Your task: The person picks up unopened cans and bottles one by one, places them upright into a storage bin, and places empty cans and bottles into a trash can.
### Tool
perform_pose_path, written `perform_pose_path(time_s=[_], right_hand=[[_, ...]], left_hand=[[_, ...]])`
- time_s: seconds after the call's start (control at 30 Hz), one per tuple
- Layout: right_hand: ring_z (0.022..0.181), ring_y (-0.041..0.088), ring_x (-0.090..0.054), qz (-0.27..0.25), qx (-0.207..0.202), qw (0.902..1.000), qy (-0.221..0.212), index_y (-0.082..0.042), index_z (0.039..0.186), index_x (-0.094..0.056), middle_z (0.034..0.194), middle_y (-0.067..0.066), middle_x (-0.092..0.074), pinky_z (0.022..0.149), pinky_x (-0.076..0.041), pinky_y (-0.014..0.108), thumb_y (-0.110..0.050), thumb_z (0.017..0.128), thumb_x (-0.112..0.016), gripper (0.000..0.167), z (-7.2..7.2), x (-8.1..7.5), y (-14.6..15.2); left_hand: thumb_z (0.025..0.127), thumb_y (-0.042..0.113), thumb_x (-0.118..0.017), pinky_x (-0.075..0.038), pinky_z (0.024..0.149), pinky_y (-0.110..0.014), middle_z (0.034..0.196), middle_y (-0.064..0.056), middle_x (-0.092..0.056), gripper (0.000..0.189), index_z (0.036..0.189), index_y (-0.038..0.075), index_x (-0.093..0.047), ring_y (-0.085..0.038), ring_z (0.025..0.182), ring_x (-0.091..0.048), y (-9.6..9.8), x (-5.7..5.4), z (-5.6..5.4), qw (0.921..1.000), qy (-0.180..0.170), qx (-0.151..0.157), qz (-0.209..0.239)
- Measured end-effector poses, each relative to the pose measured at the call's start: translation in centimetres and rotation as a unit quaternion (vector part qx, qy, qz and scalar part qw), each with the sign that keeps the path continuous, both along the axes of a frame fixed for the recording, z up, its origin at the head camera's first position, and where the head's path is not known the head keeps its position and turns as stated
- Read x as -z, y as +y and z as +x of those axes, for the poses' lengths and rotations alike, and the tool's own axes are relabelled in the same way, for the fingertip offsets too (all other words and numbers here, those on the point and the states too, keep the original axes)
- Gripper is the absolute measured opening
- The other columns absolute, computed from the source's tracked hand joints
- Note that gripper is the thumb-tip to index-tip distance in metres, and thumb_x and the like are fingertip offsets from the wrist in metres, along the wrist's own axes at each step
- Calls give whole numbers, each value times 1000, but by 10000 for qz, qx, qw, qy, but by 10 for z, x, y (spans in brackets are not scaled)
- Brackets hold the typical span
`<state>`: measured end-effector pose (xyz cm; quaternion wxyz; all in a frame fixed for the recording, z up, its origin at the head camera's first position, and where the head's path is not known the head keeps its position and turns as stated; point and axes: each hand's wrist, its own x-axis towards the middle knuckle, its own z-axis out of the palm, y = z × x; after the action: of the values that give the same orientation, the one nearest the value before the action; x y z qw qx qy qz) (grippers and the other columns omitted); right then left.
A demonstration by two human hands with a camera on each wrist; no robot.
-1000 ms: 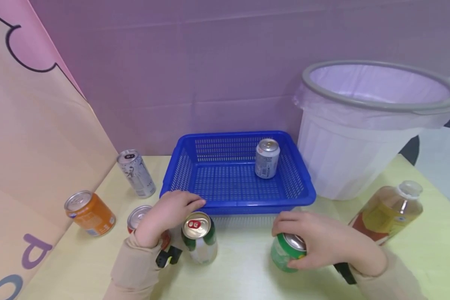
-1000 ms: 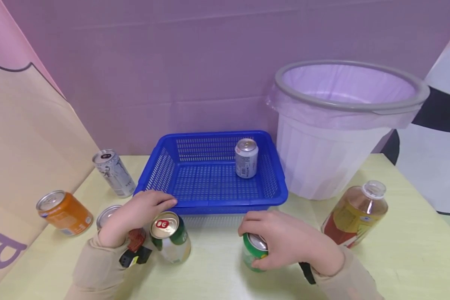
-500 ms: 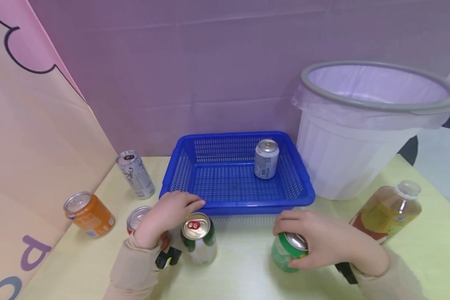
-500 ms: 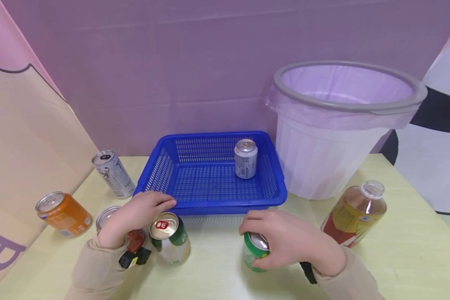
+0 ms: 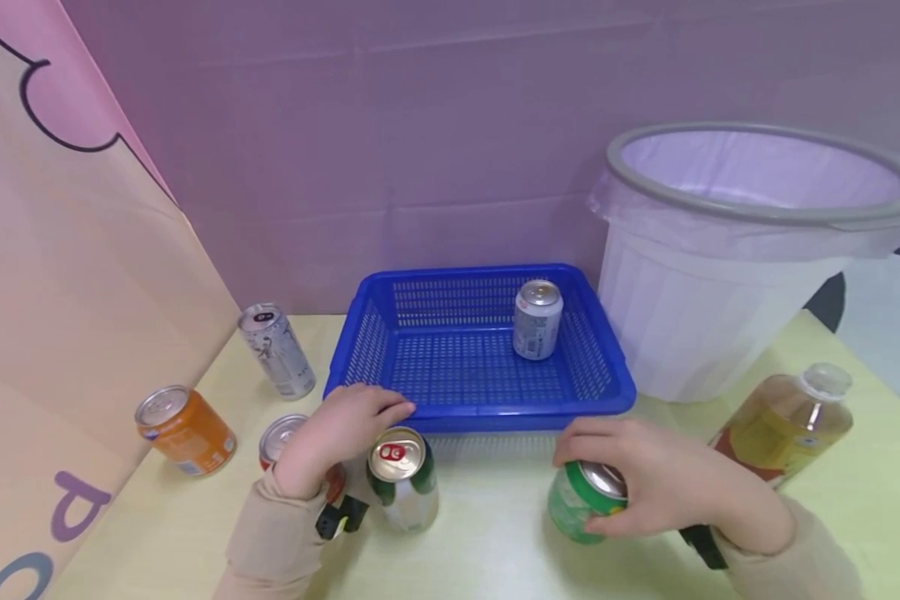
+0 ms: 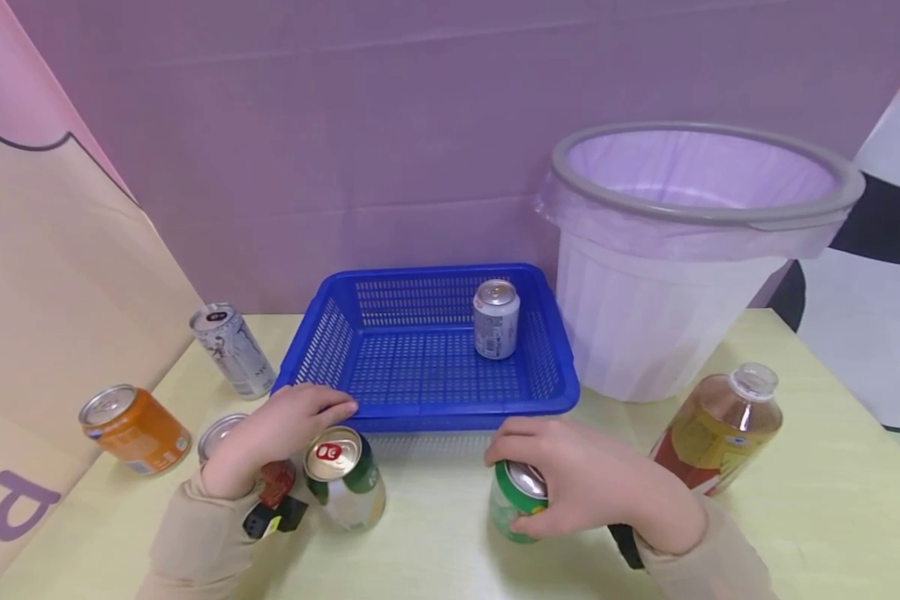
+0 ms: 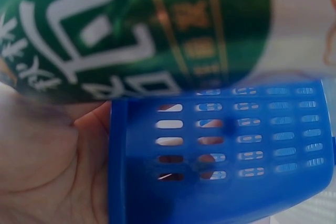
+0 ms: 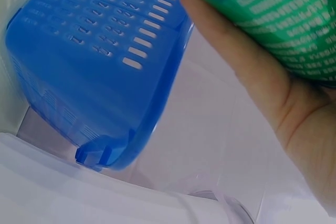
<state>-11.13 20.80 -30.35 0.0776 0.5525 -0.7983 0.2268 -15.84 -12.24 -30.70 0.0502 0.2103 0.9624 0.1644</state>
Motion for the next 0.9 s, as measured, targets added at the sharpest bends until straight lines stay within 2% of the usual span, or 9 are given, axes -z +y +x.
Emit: perform_pose_path(time_s=[0.33, 0.9], right_hand=[[85, 2, -56, 84, 132, 9998, -85, -17, 105, -59, 103, -6, -58, 71, -47, 8, -22, 66, -84, 47, 4, -6, 0], [82, -2, -55, 455, 444, 9977, 240, -22, 104, -60, 100, -12, -58, 67, -49, 13, -26, 64, -85, 47, 6, -30, 0]], left_hand=[[99, 32, -48, -39, 97, -54, 111, -6, -69, 33, 112, 10, -69, -32, 110, -60, 0, 1, -1, 10000, 39, 19, -11], [99, 32, -48, -39, 96, -53, 108, -4, -70, 32, 110, 11, -70, -30, 107, -61, 0, 1, -1, 10000, -2, 14, 22]])
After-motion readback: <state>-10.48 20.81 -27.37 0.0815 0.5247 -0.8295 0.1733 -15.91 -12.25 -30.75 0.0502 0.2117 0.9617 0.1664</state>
